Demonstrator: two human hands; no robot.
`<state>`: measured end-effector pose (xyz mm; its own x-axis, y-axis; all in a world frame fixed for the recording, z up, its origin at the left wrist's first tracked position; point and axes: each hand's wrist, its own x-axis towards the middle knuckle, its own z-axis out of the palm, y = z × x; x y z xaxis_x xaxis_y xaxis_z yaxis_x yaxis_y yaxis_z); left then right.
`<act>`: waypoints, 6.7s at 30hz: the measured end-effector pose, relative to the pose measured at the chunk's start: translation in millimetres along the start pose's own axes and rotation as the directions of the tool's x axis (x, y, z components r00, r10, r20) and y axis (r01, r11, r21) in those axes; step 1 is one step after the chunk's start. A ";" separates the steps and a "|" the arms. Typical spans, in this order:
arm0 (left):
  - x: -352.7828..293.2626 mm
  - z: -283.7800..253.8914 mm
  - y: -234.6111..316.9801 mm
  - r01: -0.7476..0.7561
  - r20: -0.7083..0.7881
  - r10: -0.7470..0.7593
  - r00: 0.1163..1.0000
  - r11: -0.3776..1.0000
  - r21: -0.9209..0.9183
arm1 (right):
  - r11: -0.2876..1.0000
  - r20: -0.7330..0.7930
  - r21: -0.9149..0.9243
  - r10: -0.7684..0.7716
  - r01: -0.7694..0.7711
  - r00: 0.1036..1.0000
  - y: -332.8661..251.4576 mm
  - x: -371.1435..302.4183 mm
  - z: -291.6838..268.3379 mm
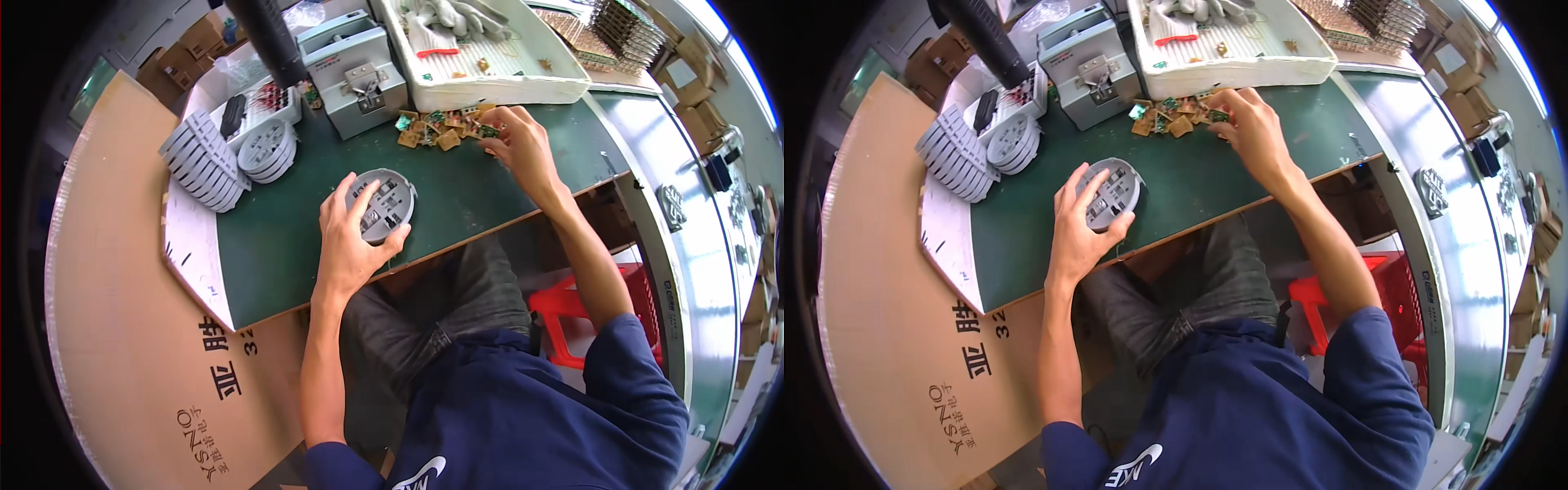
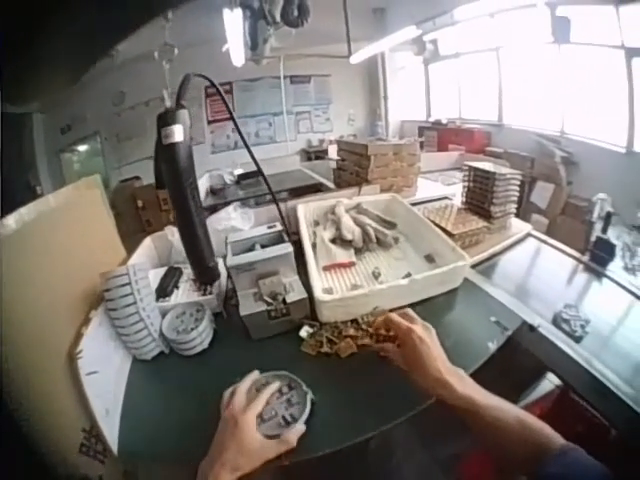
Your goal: Assembling small electronic circuit boards and connectors into circular grey plastic housings using a manual press tool at a factory workbench.
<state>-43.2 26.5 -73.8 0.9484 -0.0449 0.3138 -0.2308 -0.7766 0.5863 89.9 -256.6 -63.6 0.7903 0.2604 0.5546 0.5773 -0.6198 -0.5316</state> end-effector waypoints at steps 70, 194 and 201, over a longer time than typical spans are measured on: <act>-11.0 -16.6 10.3 0.044 -0.239 -0.082 0.967 0.986 -0.163 | 0.957 0.281 0.281 -0.160 0.079 0.946 -87.6 3.3 36.4; -13.7 23.3 11.9 0.084 -0.233 -0.042 0.972 0.981 0.175 | 0.639 0.369 0.766 -0.357 -0.064 0.858 -169.7 154.6 22.1; -11.5 23.8 13.3 0.093 -0.197 -0.065 0.978 0.986 0.136 | 0.352 0.035 0.936 -0.055 -0.013 0.998 -158.8 163.7 36.3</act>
<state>-52.0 1.8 -87.4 0.8998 0.1305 0.4163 -0.1099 -0.8557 0.5057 135.1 -88.7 88.4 0.7641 0.3197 0.5603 0.3850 0.4709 -0.7937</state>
